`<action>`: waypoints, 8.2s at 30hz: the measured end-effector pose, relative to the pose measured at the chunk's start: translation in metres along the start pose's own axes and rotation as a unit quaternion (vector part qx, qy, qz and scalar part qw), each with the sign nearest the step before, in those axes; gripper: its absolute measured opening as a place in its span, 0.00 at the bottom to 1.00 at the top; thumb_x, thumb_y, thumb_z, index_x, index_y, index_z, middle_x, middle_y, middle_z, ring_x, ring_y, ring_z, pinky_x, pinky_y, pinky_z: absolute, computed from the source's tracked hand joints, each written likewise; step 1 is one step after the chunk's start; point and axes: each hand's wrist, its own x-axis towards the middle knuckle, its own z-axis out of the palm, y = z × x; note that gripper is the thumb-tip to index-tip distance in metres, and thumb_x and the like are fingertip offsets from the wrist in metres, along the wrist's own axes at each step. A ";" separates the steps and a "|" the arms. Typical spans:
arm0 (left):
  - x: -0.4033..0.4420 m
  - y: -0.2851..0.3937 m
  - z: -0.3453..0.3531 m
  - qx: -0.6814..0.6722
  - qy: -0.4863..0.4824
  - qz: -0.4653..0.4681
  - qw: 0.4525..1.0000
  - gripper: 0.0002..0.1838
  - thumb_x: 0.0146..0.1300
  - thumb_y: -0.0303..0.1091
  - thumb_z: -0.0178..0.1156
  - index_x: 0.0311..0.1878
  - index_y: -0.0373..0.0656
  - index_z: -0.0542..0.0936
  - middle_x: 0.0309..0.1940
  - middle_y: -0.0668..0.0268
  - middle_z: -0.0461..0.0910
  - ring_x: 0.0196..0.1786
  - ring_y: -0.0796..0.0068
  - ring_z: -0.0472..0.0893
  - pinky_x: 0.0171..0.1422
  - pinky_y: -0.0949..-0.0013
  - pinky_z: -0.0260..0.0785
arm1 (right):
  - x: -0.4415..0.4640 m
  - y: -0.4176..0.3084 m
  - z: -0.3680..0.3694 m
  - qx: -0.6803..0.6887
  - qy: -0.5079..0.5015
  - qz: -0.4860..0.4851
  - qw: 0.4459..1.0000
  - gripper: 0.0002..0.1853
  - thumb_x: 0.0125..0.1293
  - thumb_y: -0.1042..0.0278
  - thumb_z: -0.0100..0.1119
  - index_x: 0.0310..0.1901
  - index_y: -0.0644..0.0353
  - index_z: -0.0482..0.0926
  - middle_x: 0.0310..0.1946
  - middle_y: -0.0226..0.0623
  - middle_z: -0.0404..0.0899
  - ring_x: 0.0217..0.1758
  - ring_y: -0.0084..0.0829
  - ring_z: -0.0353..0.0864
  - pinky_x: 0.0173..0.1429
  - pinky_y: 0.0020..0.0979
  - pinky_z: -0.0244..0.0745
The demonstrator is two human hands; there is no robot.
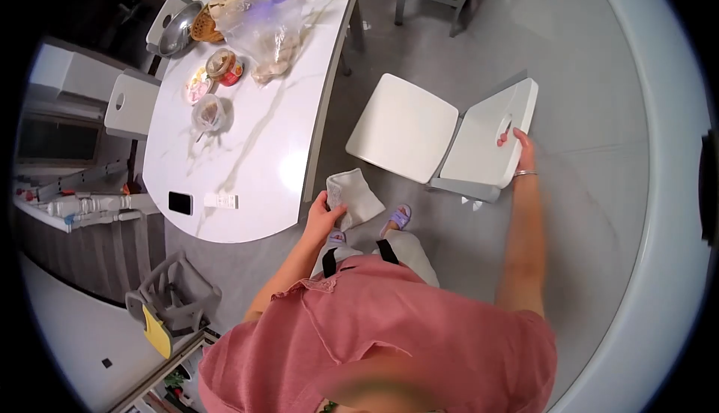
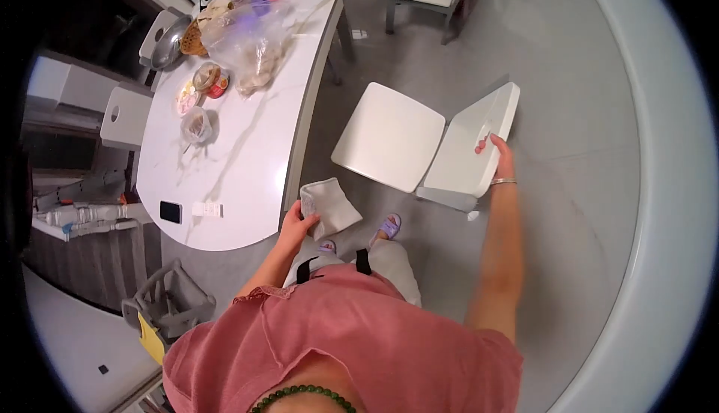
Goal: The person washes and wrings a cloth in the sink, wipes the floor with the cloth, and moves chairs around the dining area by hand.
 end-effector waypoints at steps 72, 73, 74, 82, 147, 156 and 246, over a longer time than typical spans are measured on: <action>-0.241 -0.167 -0.251 0.297 -0.523 -0.050 0.797 0.21 0.52 0.27 0.62 0.50 0.36 0.70 0.39 0.62 0.77 0.40 0.72 0.77 0.45 0.69 0.70 | -1.008 1.051 0.420 0.152 0.857 0.183 0.458 0.25 0.48 0.61 0.66 0.46 0.68 0.74 0.38 0.48 0.77 0.41 0.46 0.76 0.52 0.47 0.70; -0.244 -0.164 -0.242 0.299 -0.527 -0.064 0.793 0.21 0.52 0.28 0.62 0.50 0.36 0.70 0.39 0.62 0.77 0.41 0.72 0.77 0.45 0.69 0.70 | -0.987 0.985 0.415 -0.004 0.879 0.277 0.388 0.28 0.49 0.61 0.66 0.50 0.68 0.71 0.44 0.50 0.74 0.46 0.46 0.74 0.55 0.46 0.68; -0.246 -0.163 -0.232 0.301 -0.531 -0.077 0.788 0.22 0.52 0.28 0.62 0.50 0.35 0.70 0.40 0.61 0.77 0.41 0.72 0.77 0.46 0.69 0.70 | -0.959 0.903 0.413 -0.139 0.868 0.388 0.276 0.32 0.51 0.60 0.66 0.55 0.68 0.68 0.51 0.52 0.71 0.52 0.47 0.72 0.58 0.45 0.67; -0.252 -0.151 -0.150 0.332 -0.640 -0.053 0.691 0.25 0.51 0.32 0.65 0.53 0.39 0.69 0.41 0.61 0.76 0.44 0.70 0.76 0.48 0.68 0.70 | -0.662 0.669 0.249 0.057 0.581 -0.212 0.784 0.25 0.64 0.63 0.52 0.61 0.61 0.62 0.52 0.37 0.72 0.55 0.29 0.70 0.58 0.28 0.64; 0.088 -0.434 0.282 0.210 -0.590 0.764 0.153 0.24 0.44 0.30 0.55 0.48 0.65 0.76 0.31 0.74 0.66 0.38 0.74 0.65 0.51 0.69 0.59 | -0.397 0.599 -0.258 -0.802 0.505 -0.057 0.314 0.20 0.51 0.65 0.53 0.48 0.43 0.80 0.46 0.26 0.74 0.42 0.29 0.71 0.46 0.34 0.62; 0.103 -0.579 0.364 0.296 -0.425 0.846 0.126 0.41 0.49 0.26 0.54 0.67 0.73 0.58 0.30 0.71 0.65 0.36 0.72 0.65 0.44 0.68 0.60 | -0.285 0.714 -0.348 -0.755 0.616 -0.022 0.225 0.28 0.48 0.65 0.54 0.56 0.33 0.73 0.40 0.24 0.66 0.37 0.29 0.65 0.41 0.33 0.61; -0.087 -0.701 0.320 0.167 -0.608 0.755 0.182 0.28 0.50 0.27 0.55 0.59 0.42 0.69 0.62 0.67 0.65 0.63 0.59 0.64 0.64 0.55 0.58 | -0.263 0.820 -0.369 -0.339 0.846 -0.226 0.345 0.40 0.56 0.50 0.49 0.64 0.72 0.54 0.68 0.56 0.46 0.71 0.58 0.42 0.69 0.58 0.36</action>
